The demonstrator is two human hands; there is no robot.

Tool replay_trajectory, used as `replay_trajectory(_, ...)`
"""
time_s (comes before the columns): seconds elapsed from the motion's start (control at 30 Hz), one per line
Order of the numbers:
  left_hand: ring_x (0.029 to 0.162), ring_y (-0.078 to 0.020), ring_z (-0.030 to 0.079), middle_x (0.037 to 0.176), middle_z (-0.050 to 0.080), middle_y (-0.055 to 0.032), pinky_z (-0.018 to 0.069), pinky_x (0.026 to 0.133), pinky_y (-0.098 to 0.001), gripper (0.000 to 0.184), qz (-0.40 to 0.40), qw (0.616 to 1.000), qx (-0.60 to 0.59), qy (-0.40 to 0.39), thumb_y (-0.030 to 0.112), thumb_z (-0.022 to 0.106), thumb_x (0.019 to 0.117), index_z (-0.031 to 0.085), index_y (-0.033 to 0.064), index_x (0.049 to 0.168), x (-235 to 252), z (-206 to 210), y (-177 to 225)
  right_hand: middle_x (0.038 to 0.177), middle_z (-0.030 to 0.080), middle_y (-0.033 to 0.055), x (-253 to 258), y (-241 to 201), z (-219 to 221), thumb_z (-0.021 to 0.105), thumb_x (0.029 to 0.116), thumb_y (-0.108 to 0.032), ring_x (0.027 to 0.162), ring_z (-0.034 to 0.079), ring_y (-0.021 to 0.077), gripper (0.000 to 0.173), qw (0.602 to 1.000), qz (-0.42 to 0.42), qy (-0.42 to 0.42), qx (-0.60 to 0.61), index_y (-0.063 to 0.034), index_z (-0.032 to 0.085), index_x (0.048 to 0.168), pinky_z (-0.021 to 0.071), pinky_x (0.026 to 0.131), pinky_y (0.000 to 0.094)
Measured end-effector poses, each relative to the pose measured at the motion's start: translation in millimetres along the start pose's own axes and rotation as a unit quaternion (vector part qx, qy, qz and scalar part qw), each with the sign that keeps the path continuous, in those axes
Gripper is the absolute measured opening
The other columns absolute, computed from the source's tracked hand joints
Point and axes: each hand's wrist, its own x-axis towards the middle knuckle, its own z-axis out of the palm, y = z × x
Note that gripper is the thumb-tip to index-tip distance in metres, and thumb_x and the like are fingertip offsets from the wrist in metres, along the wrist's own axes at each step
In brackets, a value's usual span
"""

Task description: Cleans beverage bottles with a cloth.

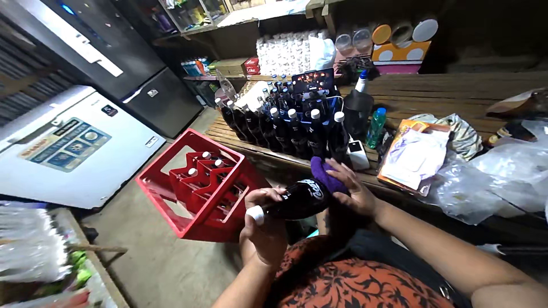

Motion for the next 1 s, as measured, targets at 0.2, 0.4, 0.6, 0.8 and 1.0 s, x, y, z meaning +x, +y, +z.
replay_trajectory(0.2,0.127,-0.0219,0.059,0.133,0.066,-0.0059,0.0452,0.109,-0.0396,0.049,-0.07,0.997,-0.01,-0.012,0.061,0.057,0.0943,0.065,0.0217,0.123,2,8,8,0.147,0.053,0.0187,44,-60,-2,0.037,0.1043,-0.061,0.14,0.049,0.0264,0.063,0.996,-0.084,-0.035,0.011,-0.015,0.052,0.145,0.0425,0.115,0.0443)
replay_trajectory(0.4,0.133,-0.0165,0.053,0.148,0.052,-0.0059,0.0478,0.108,-0.0382,0.082,-0.099,0.995,-0.003,-0.017,0.058,0.062,0.0934,0.032,0.011,0.154,-1,26,17,0.139,0.06,0.0182,85,-124,7,0.024,0.1062,-0.059,0.131,0.057,0.0316,0.064,0.978,-0.182,-0.08,-0.057,-0.0177,0.056,0.143,0.048,0.107,0.0475)
replay_trajectory(0.6,0.146,-0.019,0.04,0.162,0.036,-0.0101,0.0386,0.117,-0.0399,0.091,-0.105,0.992,0.053,-0.042,0.065,0.056,0.094,0.026,0.0071,0.158,-12,21,17,0.133,0.063,0.0158,61,-82,0,0.038,0.1037,-0.058,0.127,0.059,0.0252,0.056,0.987,-0.154,-0.035,0.023,-0.0175,0.063,0.133,0.0501,0.105,0.0443)
replay_trajectory(0.8,0.139,-0.0153,0.048,0.15,0.052,-0.0029,0.0409,0.114,-0.0375,0.076,-0.128,0.992,-0.002,-0.011,0.064,0.062,0.0908,0.046,0.0152,0.146,-16,30,21,0.131,0.063,0.0119,20,-3,-12,0.039,0.1059,-0.055,0.127,0.058,0.0171,0.055,0.992,-0.112,0.022,0.049,-0.0124,0.06,0.132,0.048,0.109,0.0359)
replay_trajectory(1.0,0.132,-0.0125,0.053,0.139,0.06,0.0027,0.0444,0.109,-0.0348,0.031,-0.094,0.995,-0.013,-0.024,0.054,0.055,0.0999,0.06,0.0271,0.114,-17,40,26,0.125,0.065,0.0213,-4,19,-34,0.046,0.1034,-0.051,0.122,0.061,0.0251,0.058,0.997,0.05,0.009,-0.058,-0.0001,0.066,0.124,0.0487,0.106,0.0407)
